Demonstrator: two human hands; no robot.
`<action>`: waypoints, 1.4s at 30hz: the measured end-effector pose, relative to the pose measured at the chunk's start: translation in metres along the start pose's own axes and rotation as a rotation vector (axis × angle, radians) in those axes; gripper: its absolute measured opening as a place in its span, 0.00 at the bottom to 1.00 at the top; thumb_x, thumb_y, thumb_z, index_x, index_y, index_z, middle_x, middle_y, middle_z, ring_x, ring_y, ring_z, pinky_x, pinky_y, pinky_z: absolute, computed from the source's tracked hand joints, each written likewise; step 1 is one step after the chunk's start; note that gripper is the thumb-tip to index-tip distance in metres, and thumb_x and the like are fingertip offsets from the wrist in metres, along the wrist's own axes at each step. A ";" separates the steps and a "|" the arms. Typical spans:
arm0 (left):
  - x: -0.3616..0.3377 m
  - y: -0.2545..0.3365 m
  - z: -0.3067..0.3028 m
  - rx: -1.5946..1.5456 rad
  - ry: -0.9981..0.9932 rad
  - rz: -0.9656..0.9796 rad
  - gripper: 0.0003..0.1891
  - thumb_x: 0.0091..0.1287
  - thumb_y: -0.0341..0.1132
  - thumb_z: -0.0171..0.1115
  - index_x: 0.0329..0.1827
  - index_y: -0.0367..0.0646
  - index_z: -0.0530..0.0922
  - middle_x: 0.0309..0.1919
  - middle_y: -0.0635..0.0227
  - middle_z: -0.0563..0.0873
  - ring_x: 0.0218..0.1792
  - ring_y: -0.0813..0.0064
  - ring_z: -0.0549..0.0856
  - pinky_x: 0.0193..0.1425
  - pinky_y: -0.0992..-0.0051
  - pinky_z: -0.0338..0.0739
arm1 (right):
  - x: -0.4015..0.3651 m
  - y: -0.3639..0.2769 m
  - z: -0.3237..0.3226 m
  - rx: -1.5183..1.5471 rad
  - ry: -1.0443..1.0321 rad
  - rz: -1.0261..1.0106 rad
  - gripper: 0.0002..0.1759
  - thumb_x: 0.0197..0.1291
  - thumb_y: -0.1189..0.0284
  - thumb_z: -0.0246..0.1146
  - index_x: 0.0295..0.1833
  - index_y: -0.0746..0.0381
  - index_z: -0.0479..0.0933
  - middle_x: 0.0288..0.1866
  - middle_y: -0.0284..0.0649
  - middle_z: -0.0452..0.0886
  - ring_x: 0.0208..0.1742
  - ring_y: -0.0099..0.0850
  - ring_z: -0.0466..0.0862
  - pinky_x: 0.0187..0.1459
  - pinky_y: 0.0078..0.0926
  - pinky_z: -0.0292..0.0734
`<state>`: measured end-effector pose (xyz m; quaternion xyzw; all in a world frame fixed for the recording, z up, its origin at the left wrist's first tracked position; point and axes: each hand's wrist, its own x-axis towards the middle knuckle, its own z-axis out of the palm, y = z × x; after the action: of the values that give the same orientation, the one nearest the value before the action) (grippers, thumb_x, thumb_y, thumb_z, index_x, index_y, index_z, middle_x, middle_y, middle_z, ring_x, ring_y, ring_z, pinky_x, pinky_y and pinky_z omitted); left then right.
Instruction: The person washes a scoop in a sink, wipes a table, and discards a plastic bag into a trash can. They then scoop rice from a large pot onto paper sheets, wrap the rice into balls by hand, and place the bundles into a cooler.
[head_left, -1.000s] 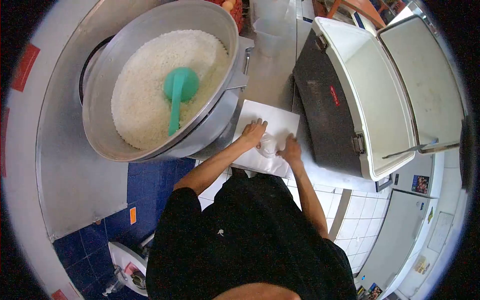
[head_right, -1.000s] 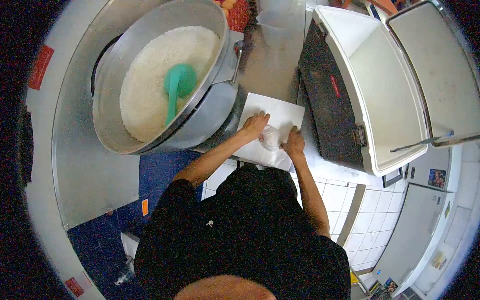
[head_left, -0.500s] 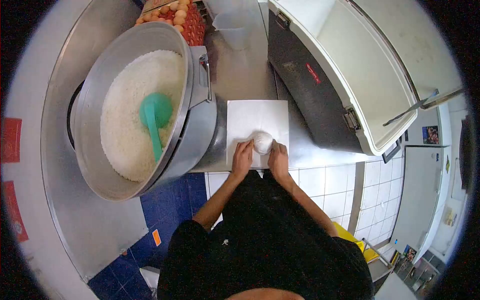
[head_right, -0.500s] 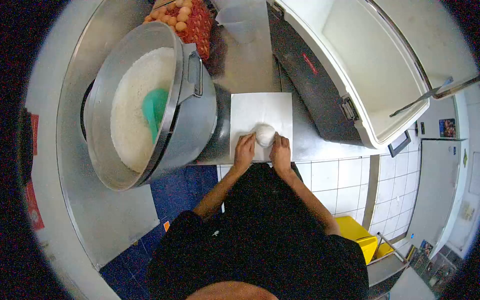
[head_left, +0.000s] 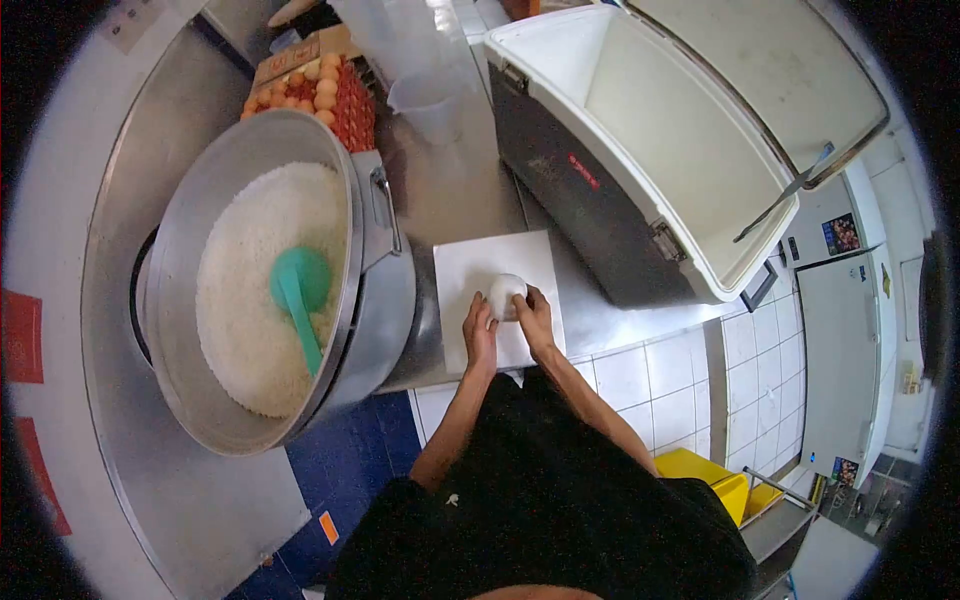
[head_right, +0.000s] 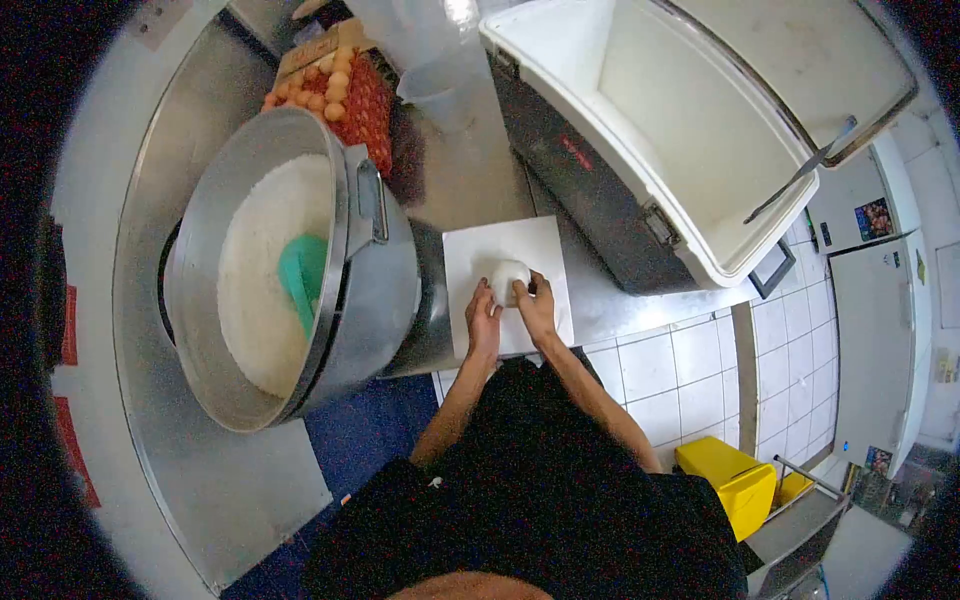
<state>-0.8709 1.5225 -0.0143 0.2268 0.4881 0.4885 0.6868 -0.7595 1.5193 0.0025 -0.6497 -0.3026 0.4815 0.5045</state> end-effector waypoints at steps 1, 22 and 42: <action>-0.004 0.019 0.012 -0.078 -0.027 0.036 0.34 0.72 0.44 0.57 0.75 0.32 0.58 0.70 0.56 0.68 0.70 0.69 0.68 0.72 0.69 0.62 | -0.008 -0.018 0.000 -0.056 0.030 -0.071 0.25 0.63 0.72 0.58 0.64 0.73 0.69 0.58 0.53 0.73 0.59 0.39 0.75 0.58 0.31 0.73; -0.117 0.169 0.206 -0.042 -0.678 0.686 0.52 0.60 0.52 0.66 0.76 0.43 0.40 0.70 0.31 0.60 0.71 0.47 0.64 0.75 0.57 0.50 | -0.013 -0.350 -0.143 -0.031 -0.400 -0.644 0.30 0.52 0.59 0.69 0.57 0.62 0.70 0.46 0.39 0.76 0.40 0.26 0.82 0.41 0.24 0.78; -0.096 0.363 -0.024 1.875 0.307 0.234 0.25 0.66 0.47 0.64 0.50 0.30 0.73 0.41 0.43 0.85 0.42 0.44 0.84 0.47 0.54 0.77 | 0.361 0.016 -0.375 -1.565 -0.858 0.213 0.35 0.63 0.51 0.60 0.70 0.59 0.67 0.68 0.53 0.68 0.69 0.46 0.68 0.65 0.48 0.67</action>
<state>-1.0602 1.5855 0.3049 0.6655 0.7394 -0.0111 0.1011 -0.2847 1.6953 -0.1185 -0.5965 -0.6446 0.3831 -0.2863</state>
